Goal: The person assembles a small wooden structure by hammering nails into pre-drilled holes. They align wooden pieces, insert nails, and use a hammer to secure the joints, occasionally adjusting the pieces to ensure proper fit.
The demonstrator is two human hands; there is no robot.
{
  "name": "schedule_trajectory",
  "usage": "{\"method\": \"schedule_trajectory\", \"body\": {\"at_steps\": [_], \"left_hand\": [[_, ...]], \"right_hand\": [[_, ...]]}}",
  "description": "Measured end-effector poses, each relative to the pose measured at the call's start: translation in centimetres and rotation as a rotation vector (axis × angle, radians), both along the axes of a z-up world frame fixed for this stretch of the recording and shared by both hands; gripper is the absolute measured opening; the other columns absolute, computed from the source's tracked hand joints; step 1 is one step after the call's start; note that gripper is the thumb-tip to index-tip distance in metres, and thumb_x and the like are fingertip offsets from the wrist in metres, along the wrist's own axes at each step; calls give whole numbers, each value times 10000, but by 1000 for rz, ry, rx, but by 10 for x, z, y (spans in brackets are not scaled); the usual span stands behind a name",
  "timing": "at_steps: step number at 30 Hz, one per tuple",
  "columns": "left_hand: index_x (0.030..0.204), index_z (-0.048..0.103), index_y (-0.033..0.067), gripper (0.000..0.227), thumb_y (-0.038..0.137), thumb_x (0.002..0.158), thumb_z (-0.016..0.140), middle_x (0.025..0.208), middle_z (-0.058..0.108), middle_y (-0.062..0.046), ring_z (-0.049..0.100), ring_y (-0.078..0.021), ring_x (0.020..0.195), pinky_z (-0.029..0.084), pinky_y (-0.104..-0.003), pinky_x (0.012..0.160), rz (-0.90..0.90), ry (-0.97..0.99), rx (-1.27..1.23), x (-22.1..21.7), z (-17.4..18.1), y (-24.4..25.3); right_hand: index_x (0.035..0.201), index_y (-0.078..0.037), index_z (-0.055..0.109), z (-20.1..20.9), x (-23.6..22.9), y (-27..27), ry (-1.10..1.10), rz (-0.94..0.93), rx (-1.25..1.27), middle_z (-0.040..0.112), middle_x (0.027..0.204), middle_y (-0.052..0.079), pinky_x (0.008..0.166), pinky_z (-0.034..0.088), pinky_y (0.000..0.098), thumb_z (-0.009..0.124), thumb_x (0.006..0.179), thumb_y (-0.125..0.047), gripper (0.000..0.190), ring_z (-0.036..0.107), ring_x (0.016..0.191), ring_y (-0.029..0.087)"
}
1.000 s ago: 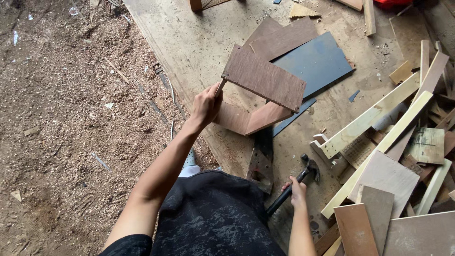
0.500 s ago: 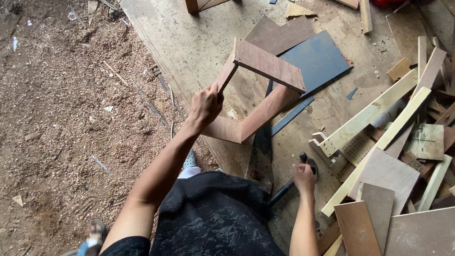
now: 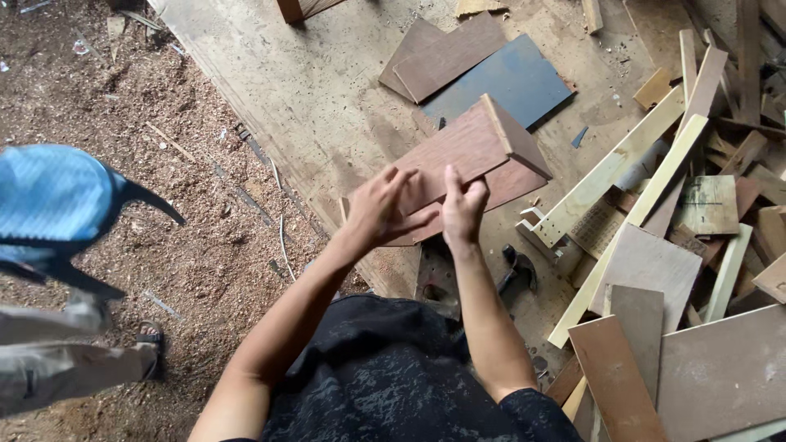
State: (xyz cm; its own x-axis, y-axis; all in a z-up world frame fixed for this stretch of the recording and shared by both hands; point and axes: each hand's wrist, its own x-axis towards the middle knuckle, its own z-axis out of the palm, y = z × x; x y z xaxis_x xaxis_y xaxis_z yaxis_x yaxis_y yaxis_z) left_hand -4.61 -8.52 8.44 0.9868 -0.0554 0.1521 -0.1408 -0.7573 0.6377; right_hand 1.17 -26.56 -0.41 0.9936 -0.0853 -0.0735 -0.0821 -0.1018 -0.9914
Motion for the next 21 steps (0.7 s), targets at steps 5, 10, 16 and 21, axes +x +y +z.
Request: {"method": "schedule_trajectory", "body": {"at_steps": [5,10,16,21], "left_hand": [[1442,540,46,663,556,1027,453,1460,513,-239,499,-355,1350,424,-550,1122,186,93,-297,-22,-38,83],[1466,483,68,658,484,969,363,1559,440,-224,403,-364,1441,311,-557,1178,191,263,-819,-30,-117,114],[1167,621,66,519,429,1031,275,1323,548,-185,456,-307,1317,295,-523,1138,389,224,-1024,-40,-219,75],[793,499,98,413,334,1044,271,719,472,-60,448,-191,720,404,-368,682,526,-171,-992,-9,-253,33]], "right_hand": [[823,-67,640,5,31,-46,-174,26,381,666,855,64,667,479,298,756,997,-95,211,575,726,132],[1084,-30,655,30,31,-33,52,136,619,704,1083,92,813,587,379,700,961,-124,161,685,952,201],[1131,-40,635,19,41,-18,172,93,640,692,1163,99,877,617,466,721,956,-233,274,698,1055,244],[1115,-48,614,-16,70,-29,239,23,657,682,1183,120,861,606,491,728,975,-231,257,683,1072,292]]}}
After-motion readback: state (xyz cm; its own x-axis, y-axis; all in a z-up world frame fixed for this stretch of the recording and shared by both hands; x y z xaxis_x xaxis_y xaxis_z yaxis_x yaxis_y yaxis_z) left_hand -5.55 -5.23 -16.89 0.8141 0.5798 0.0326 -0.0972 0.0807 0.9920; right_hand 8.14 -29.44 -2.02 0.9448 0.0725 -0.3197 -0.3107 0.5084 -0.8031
